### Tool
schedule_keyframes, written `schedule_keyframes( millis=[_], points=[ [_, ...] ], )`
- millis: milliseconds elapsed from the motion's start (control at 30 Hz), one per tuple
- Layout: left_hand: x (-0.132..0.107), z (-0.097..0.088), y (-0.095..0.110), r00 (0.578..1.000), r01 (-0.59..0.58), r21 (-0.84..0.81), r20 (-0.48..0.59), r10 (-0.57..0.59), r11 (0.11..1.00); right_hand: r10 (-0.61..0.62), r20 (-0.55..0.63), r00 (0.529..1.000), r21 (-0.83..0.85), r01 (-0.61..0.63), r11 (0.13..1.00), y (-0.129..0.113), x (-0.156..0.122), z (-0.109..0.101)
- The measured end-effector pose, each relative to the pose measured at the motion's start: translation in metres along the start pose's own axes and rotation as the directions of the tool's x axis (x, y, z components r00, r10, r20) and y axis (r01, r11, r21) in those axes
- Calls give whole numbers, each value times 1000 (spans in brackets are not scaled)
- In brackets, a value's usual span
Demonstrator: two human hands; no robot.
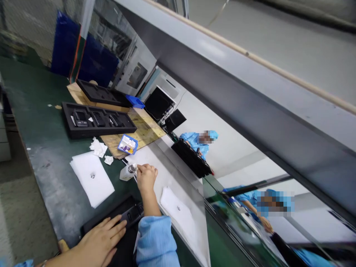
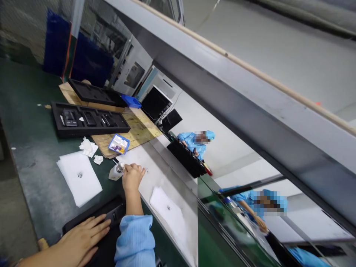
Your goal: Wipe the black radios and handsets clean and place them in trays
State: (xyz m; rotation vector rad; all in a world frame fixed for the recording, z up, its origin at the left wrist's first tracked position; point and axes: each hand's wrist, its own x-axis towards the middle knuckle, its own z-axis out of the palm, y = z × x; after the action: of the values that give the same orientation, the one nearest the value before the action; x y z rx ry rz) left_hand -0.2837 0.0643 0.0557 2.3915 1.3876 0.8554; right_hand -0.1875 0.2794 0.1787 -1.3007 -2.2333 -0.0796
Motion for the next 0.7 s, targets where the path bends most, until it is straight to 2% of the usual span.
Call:
schedule_keyframes(
  millis=[100, 200, 267, 333, 400, 567, 700],
  points=[
    [0, -7, 3, 1000, 4, 17, 23, -4, 1000, 26, 16, 1000, 78, -28, 997, 31, -25, -28],
    [2, -8, 2, 999, -8, 20, 54, 7, 1000, 41, 61, 997, 140, -49, 989, 59, -73, -56],
    [3, -8, 1, 999, -19, 5, 44, 19, 1000, 40, 95, 995, 157, -55, 986, 69, -105, -67],
    [4, -8, 0, 1000, -18, -12, 22, 19, 1000, 26, 127, 992, 164, -47, 985, 72, -127, -67],
    [5, -8, 0, 1000, -15, -8, 11, 15, 1000, -5, 155, 988, 164, -21, 986, 70, -136, -58],
    [8, -8, 0, 999, -26, 27, 33, 25, 999, -115, 226, 967, 143, 84, 986, 64, -132, -29],
    [9, -8, 2, 998, -9, 16, 58, 8, 1000, -172, 266, 949, 140, 139, 980, 73, -144, -35]
  ],
)
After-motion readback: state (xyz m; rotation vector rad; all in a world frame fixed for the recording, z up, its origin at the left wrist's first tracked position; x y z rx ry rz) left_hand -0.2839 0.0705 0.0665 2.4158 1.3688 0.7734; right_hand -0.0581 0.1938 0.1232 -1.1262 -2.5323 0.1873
